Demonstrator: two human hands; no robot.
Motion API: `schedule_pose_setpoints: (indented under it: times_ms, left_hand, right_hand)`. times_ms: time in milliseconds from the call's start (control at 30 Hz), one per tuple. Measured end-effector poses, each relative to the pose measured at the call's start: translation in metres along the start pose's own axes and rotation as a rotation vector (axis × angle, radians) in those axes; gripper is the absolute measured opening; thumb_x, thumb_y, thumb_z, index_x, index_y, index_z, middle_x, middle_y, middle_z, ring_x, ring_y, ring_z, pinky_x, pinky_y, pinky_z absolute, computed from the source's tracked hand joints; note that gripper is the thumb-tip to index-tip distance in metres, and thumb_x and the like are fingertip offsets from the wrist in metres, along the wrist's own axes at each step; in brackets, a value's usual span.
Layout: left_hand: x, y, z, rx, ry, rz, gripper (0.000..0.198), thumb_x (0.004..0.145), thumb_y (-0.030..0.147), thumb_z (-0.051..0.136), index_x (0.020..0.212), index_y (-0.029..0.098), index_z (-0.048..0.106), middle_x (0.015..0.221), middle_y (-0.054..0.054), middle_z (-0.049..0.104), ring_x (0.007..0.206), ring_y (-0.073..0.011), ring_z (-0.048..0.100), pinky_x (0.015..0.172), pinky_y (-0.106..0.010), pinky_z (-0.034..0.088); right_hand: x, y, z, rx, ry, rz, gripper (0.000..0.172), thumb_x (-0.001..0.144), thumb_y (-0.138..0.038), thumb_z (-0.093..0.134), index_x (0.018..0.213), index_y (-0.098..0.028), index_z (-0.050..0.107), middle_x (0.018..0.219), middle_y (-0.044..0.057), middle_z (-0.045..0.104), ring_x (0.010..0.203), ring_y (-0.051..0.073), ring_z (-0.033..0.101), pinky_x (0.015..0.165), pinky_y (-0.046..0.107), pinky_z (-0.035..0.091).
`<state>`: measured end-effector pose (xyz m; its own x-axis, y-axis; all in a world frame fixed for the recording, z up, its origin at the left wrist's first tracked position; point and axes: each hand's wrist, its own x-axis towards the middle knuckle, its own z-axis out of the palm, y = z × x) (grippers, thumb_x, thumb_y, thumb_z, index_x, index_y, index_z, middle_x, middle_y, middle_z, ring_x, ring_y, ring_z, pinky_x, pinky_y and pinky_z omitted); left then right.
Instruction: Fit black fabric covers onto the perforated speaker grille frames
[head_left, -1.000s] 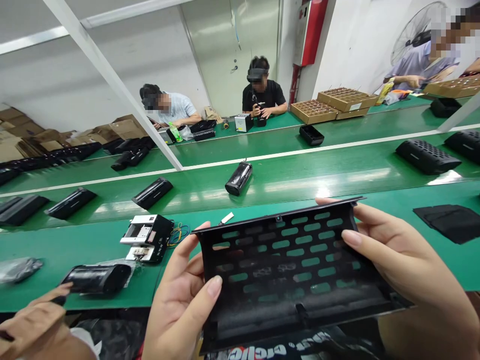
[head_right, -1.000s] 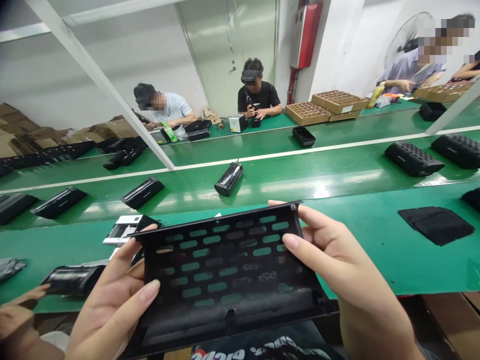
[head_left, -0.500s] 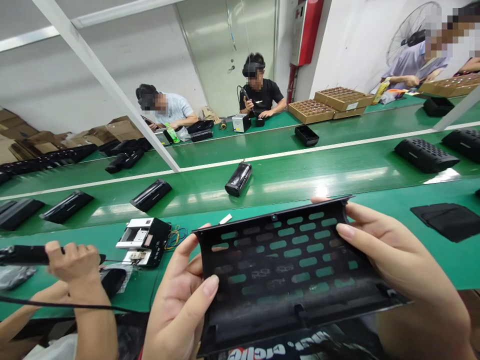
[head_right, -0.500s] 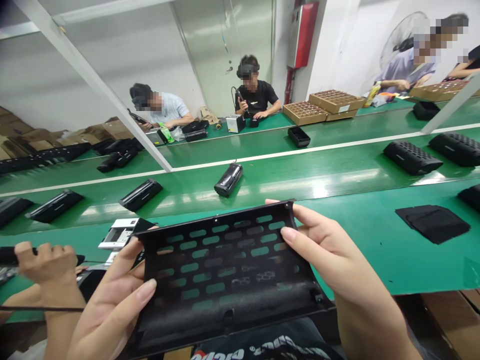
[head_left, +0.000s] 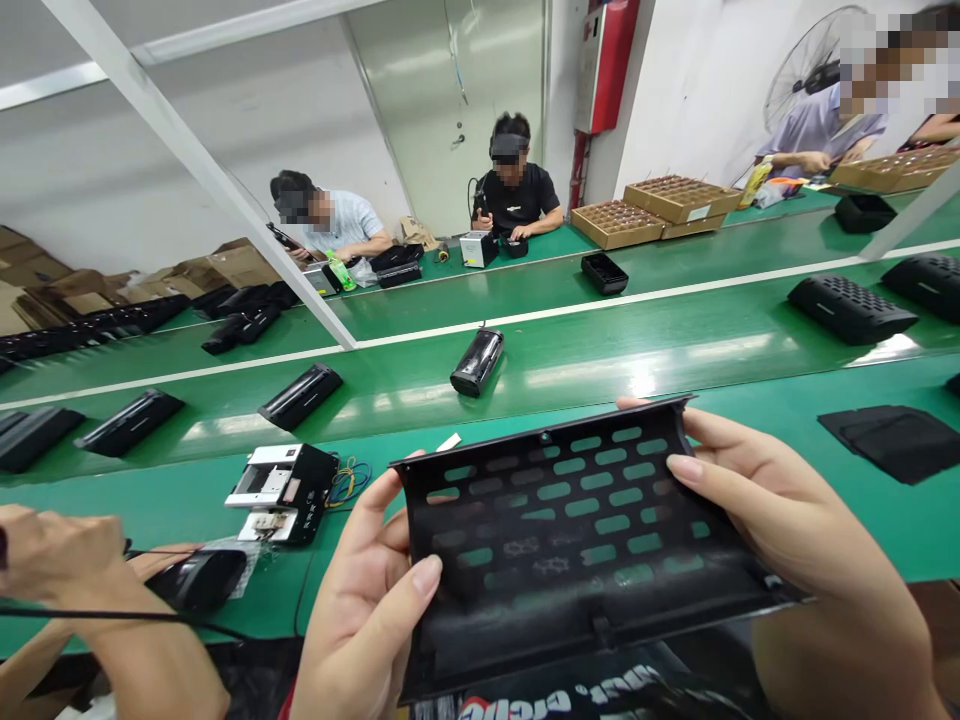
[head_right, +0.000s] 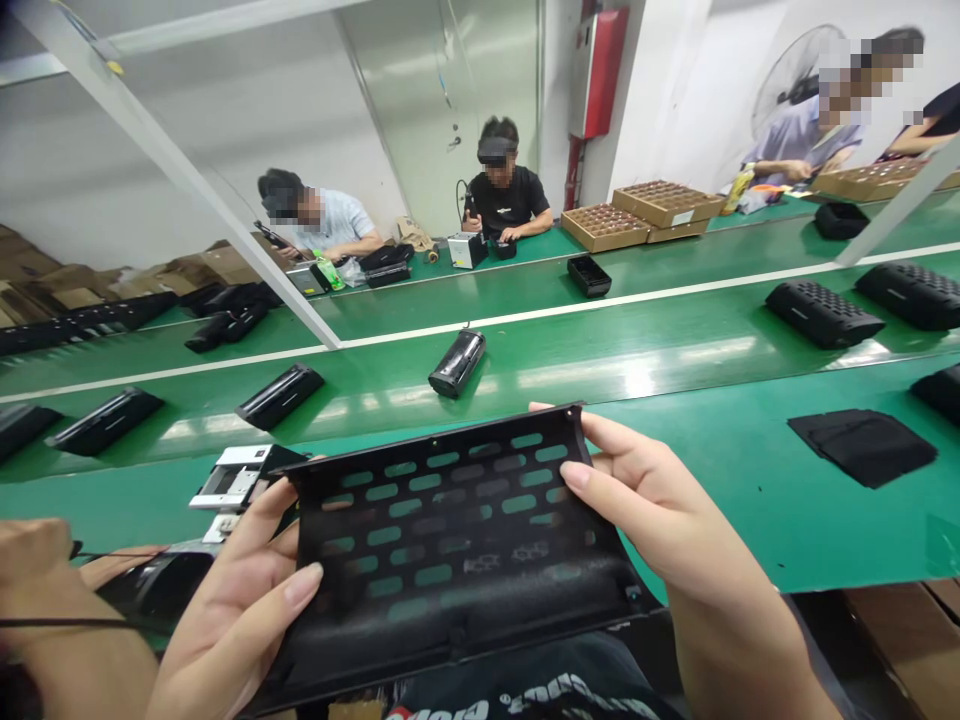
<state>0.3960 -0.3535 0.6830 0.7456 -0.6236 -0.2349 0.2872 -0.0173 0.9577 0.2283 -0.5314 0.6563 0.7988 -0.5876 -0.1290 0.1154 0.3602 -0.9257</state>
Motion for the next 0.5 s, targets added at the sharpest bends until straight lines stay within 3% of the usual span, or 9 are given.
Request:
schedule_pose_setpoints:
  times_ms: [133, 200, 267, 367, 500]
  left_hand:
    - [0.015, -0.013, -0.004, 0.008, -0.112, 0.025, 0.071, 0.064, 0.038, 0.064, 0.127, 0.022, 0.038, 0.104, -0.01, 0.062, 0.087, -0.0249, 0.06, 0.07, -0.034, 0.051]
    - [0.032, -0.02, -0.009, 0.044, -0.223, 0.01, 0.07, 0.066, 0.043, 0.062, 0.128, 0.024, 0.036, 0.111, -0.011, 0.058, 0.08, -0.0228, 0.061, 0.063, -0.032, 0.052]
    - [0.056, -0.034, -0.017, 0.132, -0.243, 0.011, 0.066, 0.069, 0.045, 0.058, 0.128, 0.026, 0.034, 0.119, -0.012, 0.052, 0.079, -0.0213, 0.062, 0.062, -0.032, 0.052]
    - [0.101, -0.074, -0.041, 0.323, -0.055, 0.015, 0.059, 0.071, 0.044, 0.055, 0.123, 0.023, 0.038, 0.124, -0.011, 0.047, 0.09, -0.0213, 0.059, 0.069, -0.031, 0.05]
    - [0.152, -0.159, -0.086, 0.729, 0.224, -0.204, 0.046, 0.072, 0.03, 0.051, 0.113, 0.01, 0.047, 0.118, -0.018, 0.051, 0.101, -0.0247, 0.055, 0.078, -0.033, 0.047]
  right_hand:
    - [0.012, 0.004, -0.011, 0.063, -0.028, 0.008, 0.038, 0.075, -0.029, 0.058, 0.112, -0.024, 0.053, 0.086, 0.006, 0.067, 0.071, 0.02, 0.064, 0.063, 0.032, 0.053]
    - [0.024, 0.015, -0.03, 0.085, -0.006, 0.027, 0.039, 0.073, -0.029, 0.061, 0.111, -0.021, 0.054, 0.09, 0.008, 0.066, 0.073, 0.02, 0.064, 0.065, 0.033, 0.053]
    - [0.038, 0.036, -0.064, 0.1, 0.083, 0.034, 0.042, 0.07, -0.029, 0.063, 0.11, -0.019, 0.054, 0.091, 0.008, 0.066, 0.073, 0.02, 0.064, 0.064, 0.031, 0.052]
    - [0.054, 0.09, -0.131, 0.16, 0.352, -0.017, 0.041, 0.065, -0.029, 0.066, 0.103, -0.018, 0.056, 0.087, 0.007, 0.066, 0.071, 0.017, 0.063, 0.062, 0.026, 0.05]
    - [0.057, 0.174, -0.213, 0.198, 0.871, 0.015, 0.027, 0.064, -0.025, 0.064, 0.089, -0.017, 0.055, 0.062, 0.001, 0.061, 0.045, 0.011, 0.056, 0.039, 0.019, 0.041]
